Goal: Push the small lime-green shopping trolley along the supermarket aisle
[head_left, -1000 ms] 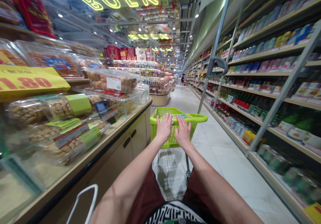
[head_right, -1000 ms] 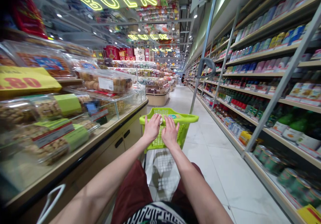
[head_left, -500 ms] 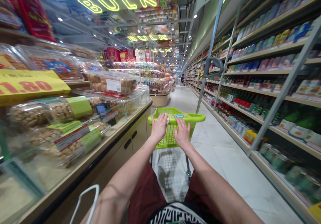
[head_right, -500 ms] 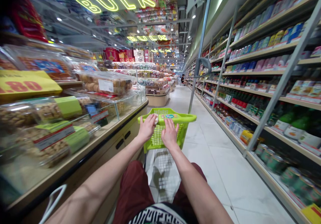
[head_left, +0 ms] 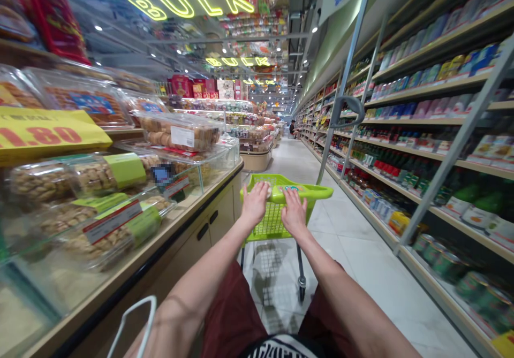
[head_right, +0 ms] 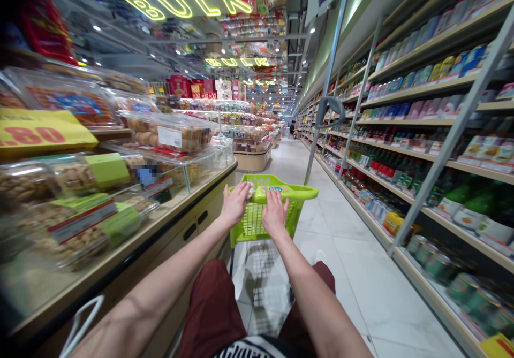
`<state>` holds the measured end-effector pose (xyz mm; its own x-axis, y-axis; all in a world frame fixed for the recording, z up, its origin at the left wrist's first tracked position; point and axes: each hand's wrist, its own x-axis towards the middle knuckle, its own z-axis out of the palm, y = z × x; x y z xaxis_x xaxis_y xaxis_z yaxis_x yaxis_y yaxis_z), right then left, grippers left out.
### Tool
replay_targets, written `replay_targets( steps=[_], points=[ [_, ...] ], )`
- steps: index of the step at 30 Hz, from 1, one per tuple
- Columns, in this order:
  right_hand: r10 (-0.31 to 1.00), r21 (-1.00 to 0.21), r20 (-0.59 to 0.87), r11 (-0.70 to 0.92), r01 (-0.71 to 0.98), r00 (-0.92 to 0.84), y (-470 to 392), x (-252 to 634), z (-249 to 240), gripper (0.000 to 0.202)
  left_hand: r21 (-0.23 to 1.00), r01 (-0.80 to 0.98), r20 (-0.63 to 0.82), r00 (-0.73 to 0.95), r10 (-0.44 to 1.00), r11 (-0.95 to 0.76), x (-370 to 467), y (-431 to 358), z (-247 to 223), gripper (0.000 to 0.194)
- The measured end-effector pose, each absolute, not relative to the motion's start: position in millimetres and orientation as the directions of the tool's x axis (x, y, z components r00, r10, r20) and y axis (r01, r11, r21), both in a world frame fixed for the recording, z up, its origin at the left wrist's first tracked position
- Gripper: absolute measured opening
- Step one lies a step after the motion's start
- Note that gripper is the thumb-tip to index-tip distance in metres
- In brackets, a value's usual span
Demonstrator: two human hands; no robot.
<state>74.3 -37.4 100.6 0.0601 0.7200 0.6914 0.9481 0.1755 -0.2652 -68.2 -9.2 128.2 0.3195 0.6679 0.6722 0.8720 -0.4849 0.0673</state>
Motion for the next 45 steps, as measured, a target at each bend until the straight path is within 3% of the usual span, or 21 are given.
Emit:
replay_targets(
  steps=[7,13,17,25,29,32,45],
  points=[
    [0.716,-0.28,0.696,0.213,0.936,0.045,-36.5,81.1,95.9,0.062,0.025,0.854,0.69,0.361,0.627,-0.52,-66.9,-14.0,115.5,0.045],
    [0.755,-0.344,0.653,0.226,0.911,0.059,-42.1,66.3,94.7,0.067,0.183,0.885,0.667,0.208,0.715,-0.428,-97.7,-3.5,120.1,0.051],
    [0.763,-0.373,0.642,0.218,0.902,0.081,-41.3,59.3,93.3,0.063,0.116,0.807,0.635,0.388,0.668,-0.579,-63.7,-0.3,124.3,0.05],
    [0.776,-0.366,0.629,0.239,0.899,0.05,-46.7,70.5,90.8,0.065,0.013,0.8,0.672,0.437,0.598,-0.599,-94.8,3.7,116.4,0.046],
    [0.789,-0.391,0.612,0.242,0.888,0.055,-47.3,71.1,91.5,0.065,0.157,0.841,0.69,0.282,0.667,-0.517,-123.7,18.2,116.0,0.043],
    [0.781,-0.403,0.621,0.238,0.884,0.073,-47.2,69.6,91.9,0.065,0.233,0.828,0.646,0.261,0.718,-0.511,-122.1,27.0,117.3,0.042],
    [0.767,-0.391,0.636,0.229,0.892,0.082,-49.3,71.1,90.3,0.064,0.029,0.876,0.675,0.338,0.656,-0.481,-101.0,2.5,117.1,0.04]
  ],
)
